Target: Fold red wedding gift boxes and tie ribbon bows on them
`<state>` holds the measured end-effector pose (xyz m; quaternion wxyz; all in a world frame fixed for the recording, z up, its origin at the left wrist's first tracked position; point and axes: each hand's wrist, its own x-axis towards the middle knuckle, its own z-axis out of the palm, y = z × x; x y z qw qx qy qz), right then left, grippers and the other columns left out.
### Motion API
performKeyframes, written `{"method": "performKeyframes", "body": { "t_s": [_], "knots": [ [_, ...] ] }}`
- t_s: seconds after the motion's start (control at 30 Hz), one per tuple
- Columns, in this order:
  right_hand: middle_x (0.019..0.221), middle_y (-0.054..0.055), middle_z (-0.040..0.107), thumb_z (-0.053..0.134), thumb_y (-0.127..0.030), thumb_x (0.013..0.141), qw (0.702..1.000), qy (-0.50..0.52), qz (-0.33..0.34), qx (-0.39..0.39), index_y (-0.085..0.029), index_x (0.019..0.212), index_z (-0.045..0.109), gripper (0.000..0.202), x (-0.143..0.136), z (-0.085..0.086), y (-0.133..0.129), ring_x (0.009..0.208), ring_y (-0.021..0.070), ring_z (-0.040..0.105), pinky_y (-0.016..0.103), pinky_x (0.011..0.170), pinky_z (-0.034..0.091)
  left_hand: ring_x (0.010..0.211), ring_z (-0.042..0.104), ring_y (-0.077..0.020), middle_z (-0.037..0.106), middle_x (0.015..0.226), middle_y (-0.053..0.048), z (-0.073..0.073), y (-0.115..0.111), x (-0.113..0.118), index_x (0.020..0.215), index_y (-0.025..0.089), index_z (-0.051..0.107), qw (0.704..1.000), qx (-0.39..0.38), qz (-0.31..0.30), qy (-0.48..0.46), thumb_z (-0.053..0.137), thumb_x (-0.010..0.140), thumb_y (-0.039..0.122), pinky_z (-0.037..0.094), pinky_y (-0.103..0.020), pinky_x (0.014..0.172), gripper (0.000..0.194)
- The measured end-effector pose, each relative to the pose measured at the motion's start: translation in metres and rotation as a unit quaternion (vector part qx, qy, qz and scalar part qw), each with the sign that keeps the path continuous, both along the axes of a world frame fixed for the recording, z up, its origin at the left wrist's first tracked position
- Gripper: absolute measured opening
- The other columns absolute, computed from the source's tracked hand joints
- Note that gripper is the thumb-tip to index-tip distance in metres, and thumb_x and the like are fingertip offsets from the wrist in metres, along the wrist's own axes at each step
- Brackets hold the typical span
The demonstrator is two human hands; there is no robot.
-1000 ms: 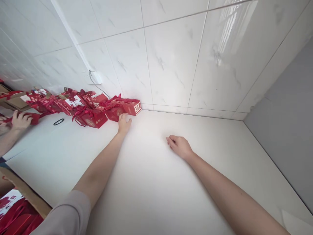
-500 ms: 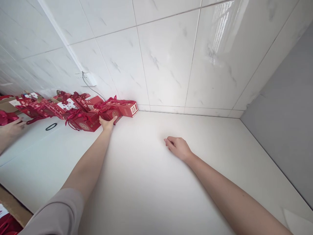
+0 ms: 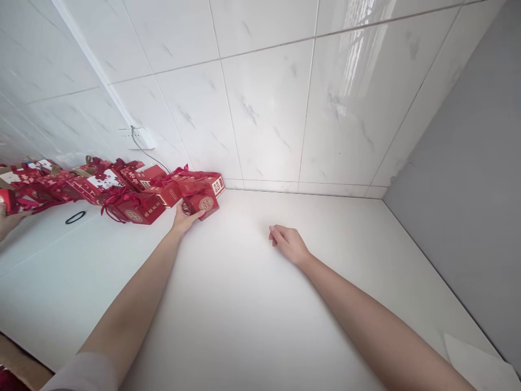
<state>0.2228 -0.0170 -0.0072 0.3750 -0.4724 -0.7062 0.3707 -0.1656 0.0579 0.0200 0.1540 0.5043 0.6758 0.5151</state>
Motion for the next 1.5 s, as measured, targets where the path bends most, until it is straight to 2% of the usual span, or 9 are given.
{"method": "performKeyframes", "body": {
  "t_s": [0.1, 0.17, 0.27, 0.43, 0.6, 0.77, 1.0, 1.17, 1.5],
  "knots": [
    [0.076, 0.002, 0.065, 0.024, -0.065, 0.096, 0.998, 0.048, -0.035, -0.002, -0.023, 0.082, 0.059, 0.056, 0.002, 0.000, 0.002, 0.050, 0.0146, 0.052, 0.030, 0.056, 0.045, 0.120, 0.060, -0.0274, 0.060, 0.134, -0.012, 0.016, -0.029, 0.022, 0.139, 0.023, 0.045, 0.960, -0.116, -0.253, -0.038, 0.084, 0.061, 0.025, 0.053, -0.039, 0.098, 0.087],
    [0.083, 0.003, 0.066, 0.023, -0.065, 0.096, 0.996, 0.071, -0.053, 0.000, -0.023, 0.087, 0.058, 0.055, 0.004, 0.001, 0.003, 0.050, 0.0141, 0.053, 0.030, 0.057, 0.046, 0.124, 0.057, -0.0302, 0.060, 0.136, -0.010, 0.033, -0.048, 0.036, 0.138, 0.025, 0.049, 0.866, -0.249, -0.430, -0.051, 0.084, 0.061, 0.024, 0.053, -0.042, 0.098, 0.085],
    [0.090, 0.003, 0.066, 0.024, -0.065, 0.096, 0.993, 0.094, -0.068, 0.000, -0.024, 0.091, 0.055, 0.052, 0.006, 0.002, 0.003, 0.049, 0.0130, 0.054, 0.030, 0.057, 0.046, 0.127, 0.054, -0.0312, 0.062, 0.134, -0.006, 0.057, -0.067, 0.058, 0.133, 0.029, 0.057, 0.772, -0.354, -0.528, -0.021, 0.084, 0.058, 0.020, 0.050, -0.040, 0.101, 0.080],
    [0.090, 0.002, 0.066, 0.030, -0.064, 0.095, 0.992, 0.110, -0.065, -0.005, -0.023, 0.091, 0.056, 0.048, 0.007, 0.002, -0.002, 0.048, 0.0115, 0.054, 0.029, 0.057, 0.047, 0.126, 0.056, -0.0297, 0.061, 0.136, -0.008, 0.087, -0.088, 0.091, 0.127, 0.030, 0.063, 0.811, -0.358, -0.462, 0.035, 0.078, 0.070, 0.033, 0.047, -0.039, 0.101, 0.059],
    [0.095, 0.003, 0.066, 0.041, -0.060, 0.092, 0.992, 0.125, -0.022, -0.027, -0.022, 0.090, 0.055, 0.041, 0.002, 0.014, -0.007, 0.050, 0.0106, 0.057, 0.029, 0.060, 0.050, 0.123, 0.057, -0.0267, 0.066, 0.127, -0.007, 0.095, -0.127, 0.121, 0.115, 0.025, 0.068, 0.859, -0.246, -0.448, 0.005, 0.059, 0.087, 0.048, 0.042, -0.042, 0.106, 0.037],
    [0.092, 0.005, 0.068, 0.054, -0.056, 0.088, 0.988, 0.116, 0.085, -0.062, -0.020, 0.090, 0.059, 0.036, 0.009, 0.069, -0.025, 0.058, 0.0131, 0.062, 0.030, 0.063, 0.053, 0.114, 0.058, -0.0246, 0.063, 0.126, -0.009, 0.086, -0.164, 0.142, 0.115, 0.023, 0.065, 0.861, -0.175, -0.477, -0.026, 0.056, 0.090, 0.048, 0.048, -0.038, 0.095, 0.037],
    [0.092, 0.004, 0.069, 0.053, -0.051, 0.093, 0.956, -0.147, 0.249, -0.043, -0.024, 0.100, 0.065, 0.031, 0.039, 0.146, -0.081, 0.082, 0.0186, 0.062, 0.031, 0.071, 0.047, 0.083, 0.054, -0.0156, 0.062, 0.094, -0.005, 0.082, -0.172, 0.142, 0.103, 0.019, 0.067, 0.867, -0.145, -0.475, 0.027, 0.062, 0.086, 0.046, 0.046, -0.029, 0.075, 0.031],
    [0.074, 0.001, 0.065, 0.052, -0.055, 0.092, 0.953, -0.129, 0.239, -0.132, -0.021, 0.087, 0.061, 0.035, 0.035, 0.137, -0.080, 0.066, 0.0149, 0.057, 0.028, 0.063, 0.044, 0.070, 0.050, -0.0123, 0.058, 0.077, -0.001, 0.077, -0.172, 0.144, 0.089, 0.018, 0.065, 0.854, -0.185, -0.486, 0.032, 0.065, 0.083, 0.043, 0.043, -0.028, 0.069, 0.026],
    [0.051, -0.005, 0.055, 0.062, -0.048, 0.089, 0.892, -0.022, 0.371, -0.255, -0.018, 0.085, 0.059, 0.031, 0.030, 0.123, -0.069, 0.041, 0.0069, 0.042, 0.019, 0.041, 0.031, 0.124, 0.049, -0.0228, 0.049, 0.135, -0.006, 0.075, -0.188, 0.170, 0.096, 0.023, 0.063, 0.863, -0.141, -0.484, 0.031, 0.067, 0.084, 0.042, 0.047, -0.034, 0.096, 0.023]
  ]
}}
